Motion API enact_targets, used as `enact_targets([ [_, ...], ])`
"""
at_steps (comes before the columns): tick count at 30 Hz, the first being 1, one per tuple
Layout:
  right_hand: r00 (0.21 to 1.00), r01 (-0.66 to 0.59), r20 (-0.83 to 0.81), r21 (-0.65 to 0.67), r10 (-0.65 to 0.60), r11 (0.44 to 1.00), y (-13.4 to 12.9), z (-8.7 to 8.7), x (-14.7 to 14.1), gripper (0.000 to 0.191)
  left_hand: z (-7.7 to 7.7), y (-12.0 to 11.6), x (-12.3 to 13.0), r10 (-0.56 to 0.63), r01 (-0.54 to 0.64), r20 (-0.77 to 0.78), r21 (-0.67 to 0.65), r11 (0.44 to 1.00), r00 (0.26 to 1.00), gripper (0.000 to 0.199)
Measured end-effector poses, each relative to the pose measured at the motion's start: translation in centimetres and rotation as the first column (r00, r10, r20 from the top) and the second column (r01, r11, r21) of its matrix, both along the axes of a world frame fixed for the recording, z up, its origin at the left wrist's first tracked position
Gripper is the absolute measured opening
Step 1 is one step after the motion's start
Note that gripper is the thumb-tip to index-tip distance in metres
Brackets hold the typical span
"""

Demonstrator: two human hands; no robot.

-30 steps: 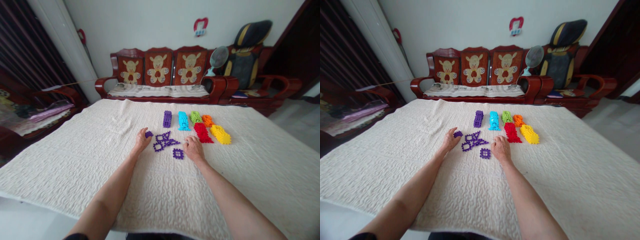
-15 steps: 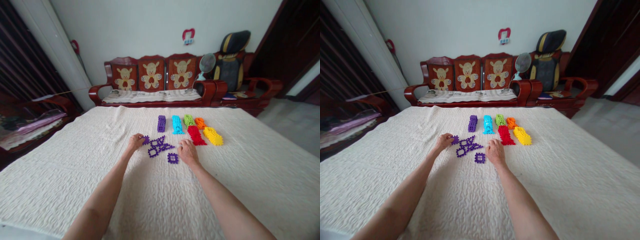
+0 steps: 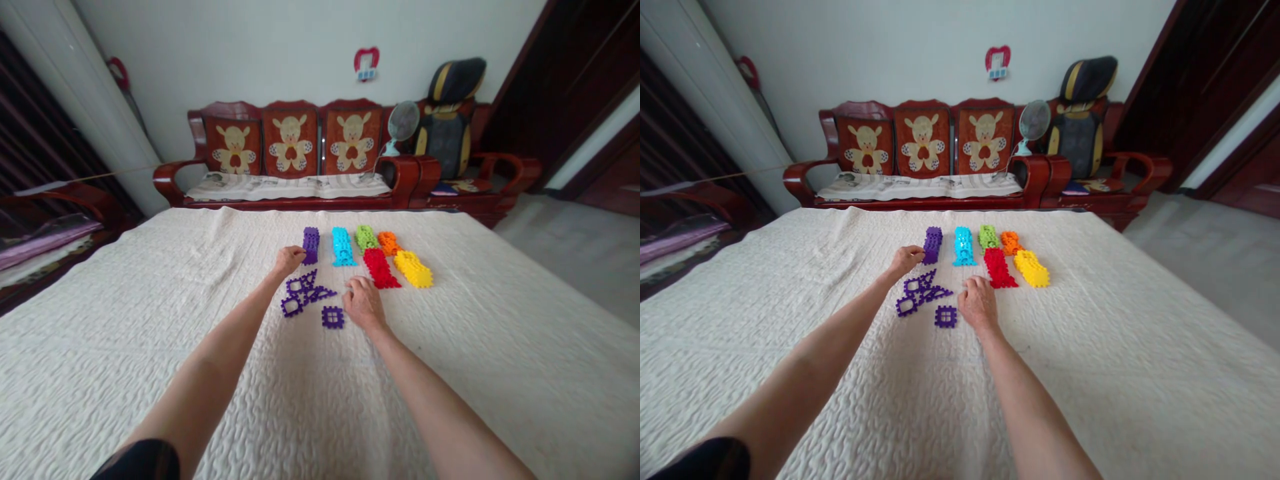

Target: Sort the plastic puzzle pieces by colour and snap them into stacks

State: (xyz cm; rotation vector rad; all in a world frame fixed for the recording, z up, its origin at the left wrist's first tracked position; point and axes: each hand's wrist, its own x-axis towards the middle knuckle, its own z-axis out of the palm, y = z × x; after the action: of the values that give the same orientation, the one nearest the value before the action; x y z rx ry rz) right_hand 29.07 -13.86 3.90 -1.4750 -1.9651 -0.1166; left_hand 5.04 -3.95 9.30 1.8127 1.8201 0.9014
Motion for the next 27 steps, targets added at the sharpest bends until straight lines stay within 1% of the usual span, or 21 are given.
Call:
enact_targets([
  [4,1.0,0.006,-0.003,-0.01,-0.006,1.0,-0.1,0.1,0.0,0.023,0.1,0.7,0.1,0.017,-0.017,-0.081,0.003,1.0,0.997,0.031],
  [8,1.0,0.007,-0.005,-0.008,-0.008,1.0,-0.1,0.1,0.0,0.023,-0.1,1.2,0.2,0.01,-0.008,-0.115,0.015,1.0,0.993,0.031],
  [11,1.0,0.007,0.003,-0.008,-0.007,1.0,0.0,0.0,0.0,0.022,-0.2,1.4,0.3,0.041,-0.034,-0.14,0.054,0.998,0.989,0.033],
  [15,1.0,0.005,0.023,-0.014,-0.005,1.0,0.2,0.0,0.1,0.022,-0.6,0.7,0.0,0.123,-0.11,-0.127,0.103,0.989,0.984,0.036],
  [17,1.0,0.007,0.026,-0.02,-0.007,1.0,0.2,0.0,0.0,0.021,-0.9,-0.3,-0.5,0.121,-0.111,-0.112,0.093,0.99,0.986,0.034],
  [20,0.999,0.016,0.032,-0.032,-0.015,0.999,0.1,0.1,-0.1,0.02,-1.7,-2.3,-1.6,0.066,-0.06,-0.113,0.061,0.996,0.991,0.03],
  [23,0.999,0.014,0.039,-0.024,-0.013,1.0,0.0,0.2,-0.1,0.02,-2.4,-4.4,-2.8,-0.016,0.025,-0.153,0.053,0.998,0.988,0.027],
  [25,0.999,0.011,0.045,-0.016,-0.011,1.0,0.0,0.3,-0.1,0.02,-2.6,-5.4,-3.4,-0.081,0.098,-0.205,0.075,0.992,0.975,0.026],
  [27,0.999,0.013,0.049,-0.012,-0.013,1.0,0.0,0.3,-0.1,0.02,-2.7,-5.9,-3.7,-0.168,0.201,-0.28,0.093,0.975,0.945,0.022],
])
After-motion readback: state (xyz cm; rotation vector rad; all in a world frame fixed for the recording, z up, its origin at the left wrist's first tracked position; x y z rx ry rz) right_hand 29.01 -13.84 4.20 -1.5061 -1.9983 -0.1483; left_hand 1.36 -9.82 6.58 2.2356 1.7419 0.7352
